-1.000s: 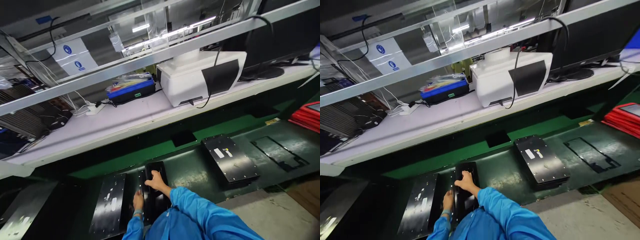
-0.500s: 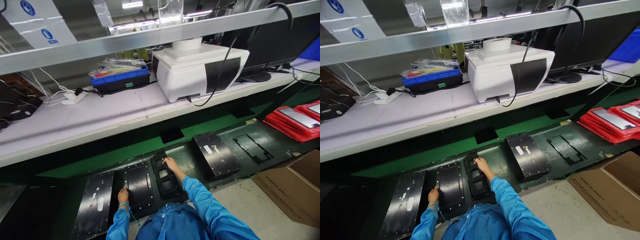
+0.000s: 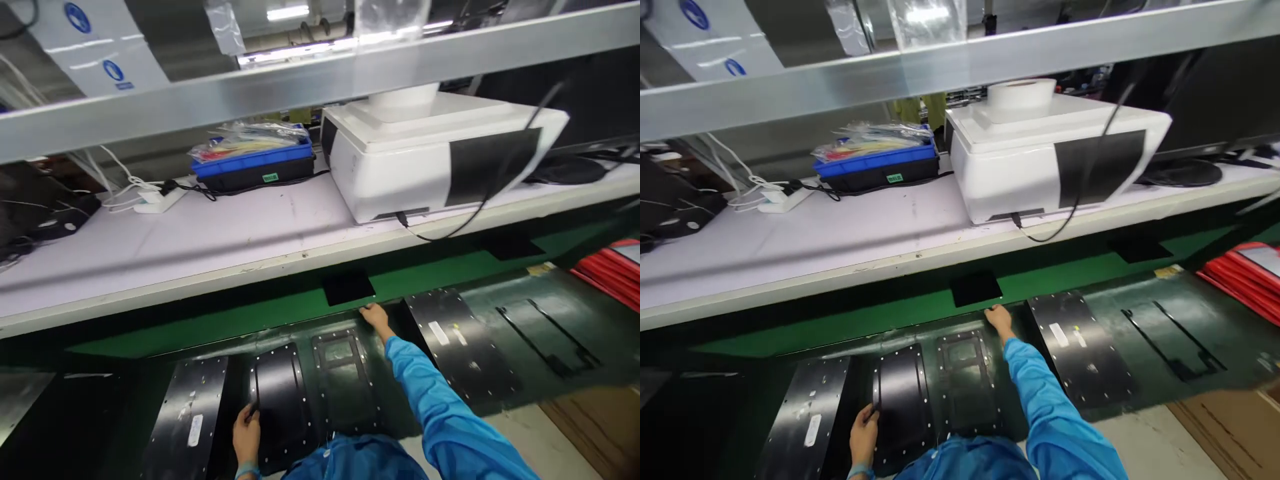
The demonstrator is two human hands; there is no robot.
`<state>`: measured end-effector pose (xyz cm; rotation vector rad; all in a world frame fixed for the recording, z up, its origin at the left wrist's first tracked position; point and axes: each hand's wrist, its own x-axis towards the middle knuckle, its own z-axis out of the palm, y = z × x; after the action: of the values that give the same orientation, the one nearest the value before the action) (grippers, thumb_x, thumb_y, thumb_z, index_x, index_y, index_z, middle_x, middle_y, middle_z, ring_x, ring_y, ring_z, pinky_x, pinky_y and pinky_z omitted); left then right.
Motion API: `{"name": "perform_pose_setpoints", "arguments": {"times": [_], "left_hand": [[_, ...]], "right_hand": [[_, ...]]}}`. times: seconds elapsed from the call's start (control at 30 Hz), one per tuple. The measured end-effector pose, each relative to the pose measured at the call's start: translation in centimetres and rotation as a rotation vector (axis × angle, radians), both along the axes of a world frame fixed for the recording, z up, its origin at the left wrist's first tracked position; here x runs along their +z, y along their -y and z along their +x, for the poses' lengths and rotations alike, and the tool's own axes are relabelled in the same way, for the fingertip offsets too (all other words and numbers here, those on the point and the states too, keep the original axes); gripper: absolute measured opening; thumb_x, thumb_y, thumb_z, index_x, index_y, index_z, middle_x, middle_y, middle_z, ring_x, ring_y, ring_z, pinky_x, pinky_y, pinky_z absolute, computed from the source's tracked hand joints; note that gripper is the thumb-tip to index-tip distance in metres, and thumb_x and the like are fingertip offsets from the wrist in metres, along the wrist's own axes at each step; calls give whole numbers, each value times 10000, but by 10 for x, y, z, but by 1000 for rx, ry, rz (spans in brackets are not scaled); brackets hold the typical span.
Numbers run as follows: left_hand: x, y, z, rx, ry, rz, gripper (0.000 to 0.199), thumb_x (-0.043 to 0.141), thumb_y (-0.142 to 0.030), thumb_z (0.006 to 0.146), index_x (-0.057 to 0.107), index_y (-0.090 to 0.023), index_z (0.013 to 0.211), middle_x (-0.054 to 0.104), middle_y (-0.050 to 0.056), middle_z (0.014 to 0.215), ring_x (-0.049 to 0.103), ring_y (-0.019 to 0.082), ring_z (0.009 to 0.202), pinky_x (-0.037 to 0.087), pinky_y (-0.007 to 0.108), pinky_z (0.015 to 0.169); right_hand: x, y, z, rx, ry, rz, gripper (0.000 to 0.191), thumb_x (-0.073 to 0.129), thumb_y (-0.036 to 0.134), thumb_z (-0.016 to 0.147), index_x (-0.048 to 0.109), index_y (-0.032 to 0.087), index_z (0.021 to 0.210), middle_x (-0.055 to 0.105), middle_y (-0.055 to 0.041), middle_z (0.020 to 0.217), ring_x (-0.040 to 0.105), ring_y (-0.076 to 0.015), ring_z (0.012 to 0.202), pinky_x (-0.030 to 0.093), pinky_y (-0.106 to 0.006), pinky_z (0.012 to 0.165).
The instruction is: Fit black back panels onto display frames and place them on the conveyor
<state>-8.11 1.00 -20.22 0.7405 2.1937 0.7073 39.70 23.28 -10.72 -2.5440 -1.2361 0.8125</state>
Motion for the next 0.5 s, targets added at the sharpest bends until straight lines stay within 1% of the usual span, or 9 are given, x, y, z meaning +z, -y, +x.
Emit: {"name": "perform_pose_setpoints", "arguments": {"times": [0.07,0.1,0.13,0.2,0.27,0.3,0.4,0.43,0.5], "left_hand": [[0,0,2,2,-51,36,415,561,-315,790,729,-121,1116,757,187,1196,731,330,1146,566,392,1030],[0,1,5,-2,-80,56,409,559,-327,776,735,-131,1089,758,183,1177,731,338,1135,569,407,1024],[1,2,8,-11,-100,75,407,556,-344,763,740,-143,1065,759,177,1157,732,341,1124,570,417,1020],[6,9,21,-43,-85,94,420,553,-403,742,747,-159,1024,770,167,1117,735,342,1102,566,432,1022],[12,19,38,-92,-6,85,470,556,-492,726,754,-166,1001,785,166,1093,737,350,1090,559,455,1025],[16,25,47,-125,50,71,505,563,-545,721,758,-169,996,791,165,1084,738,354,1082,559,467,1020],[28,38,72,-265,226,14,591,612,-678,698,775,-175,963,806,154,1027,745,352,1036,567,473,984],[31,40,78,-303,273,-3,601,637,-702,684,780,-178,940,809,149,1000,748,347,1014,570,469,969],[36,39,83,-328,325,-18,607,696,-729,643,787,-181,887,809,145,950,749,347,981,569,472,953]], "right_hand": [[8,-42,10,-43,48,3,543,711,430,900,658,90,1320,664,-261,1307,629,-349,1249,467,-362,973],[10,-61,12,-71,75,-1,669,737,467,883,596,47,1384,612,-311,1353,589,-387,1296,459,-398,1002],[10,-78,12,-96,100,-9,775,764,504,862,545,16,1423,565,-350,1384,548,-420,1333,449,-433,1024],[5,-103,6,-130,139,-24,900,814,561,816,491,13,1452,502,-377,1426,477,-447,1388,418,-482,1070],[-5,-119,0,-158,152,-47,965,882,567,755,472,49,1458,474,-363,1459,434,-432,1426,376,-505,1121],[-11,-125,-2,-178,143,-69,1007,924,553,710,464,61,1459,479,-357,1458,439,-426,1425,365,-519,1136],[-25,-139,4,-233,57,-148,1146,1017,505,572,458,52,1463,562,-356,1372,534,-439,1350,403,-573,1112],[-26,-142,8,-237,15,-157,1137,1027,495,549,488,45,1443,594,-352,1336,564,-444,1319,420,-582,1098],[-24,-146,14,-217,-80,-126,983,1019,475,569,597,41,1344,647,-330,1280,605,-435,1275,451,-558,1083]]}}
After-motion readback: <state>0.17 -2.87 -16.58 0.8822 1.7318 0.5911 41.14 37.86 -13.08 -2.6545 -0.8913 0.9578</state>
